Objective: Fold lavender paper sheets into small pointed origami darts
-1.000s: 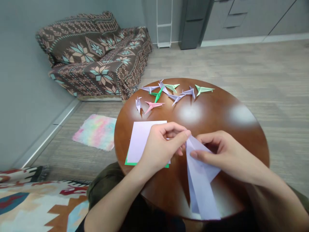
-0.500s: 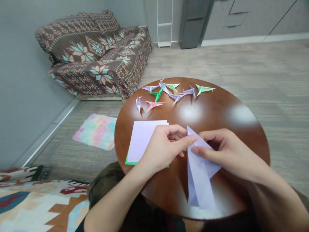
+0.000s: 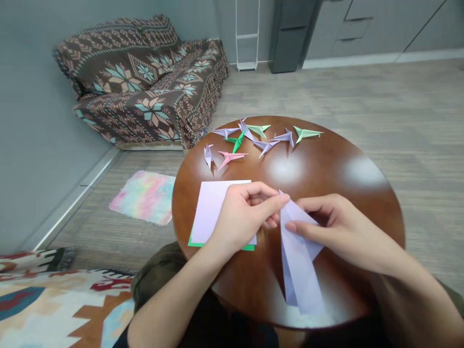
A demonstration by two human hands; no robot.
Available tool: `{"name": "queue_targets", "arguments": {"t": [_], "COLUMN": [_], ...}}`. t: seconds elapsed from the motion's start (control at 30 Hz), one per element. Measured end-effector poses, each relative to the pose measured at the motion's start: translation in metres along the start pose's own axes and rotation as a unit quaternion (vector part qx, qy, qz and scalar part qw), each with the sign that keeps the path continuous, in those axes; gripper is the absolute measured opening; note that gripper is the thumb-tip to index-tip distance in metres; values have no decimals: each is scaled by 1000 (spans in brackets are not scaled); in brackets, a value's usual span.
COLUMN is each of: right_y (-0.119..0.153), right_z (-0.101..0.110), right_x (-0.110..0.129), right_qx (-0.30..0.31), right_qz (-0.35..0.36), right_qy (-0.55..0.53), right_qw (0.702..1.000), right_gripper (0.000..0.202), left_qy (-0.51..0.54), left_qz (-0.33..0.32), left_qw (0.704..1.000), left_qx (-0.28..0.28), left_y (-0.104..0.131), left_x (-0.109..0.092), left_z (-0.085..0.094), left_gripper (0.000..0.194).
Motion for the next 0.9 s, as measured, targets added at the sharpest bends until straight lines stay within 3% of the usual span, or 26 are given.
{"name": "queue_targets", "arguments": {"t": [0.27,0.47,0.6,0.9], "right_y": [1,-2,-3,-5], "right_z": [-1,3,4,1], "right_x": [-2,-2,-2,-2], "right_qx": [-7,-20,-21,-10], "right_qz": [-16,0,6,21], "right_qy": [-2,14,13,4], "right_qw": [1000,1000,1000,1000], "right_gripper": [16,17,19,17], "left_qy": [15,-20,-32,-13], "left_qz": [-37,13,15,-5], "left_qw": [999,999,999,999], "left_qx": [-28,44,24,40], "left_y": [-3,-2,-3,-4], "left_x": [1,1,2,5], "left_z": [4,-1,0,0], "left_gripper": [24,28,25,18]}}
Point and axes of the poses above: each hand's wrist, its own y-axis away from the middle knuckle, its own z-axis out of the back of the hand, x = y × z, the point moved 2 cm from there along -y, towards the middle knuckle, and after that the axes turned 15 degrees about -y, right-handed, at the moved point
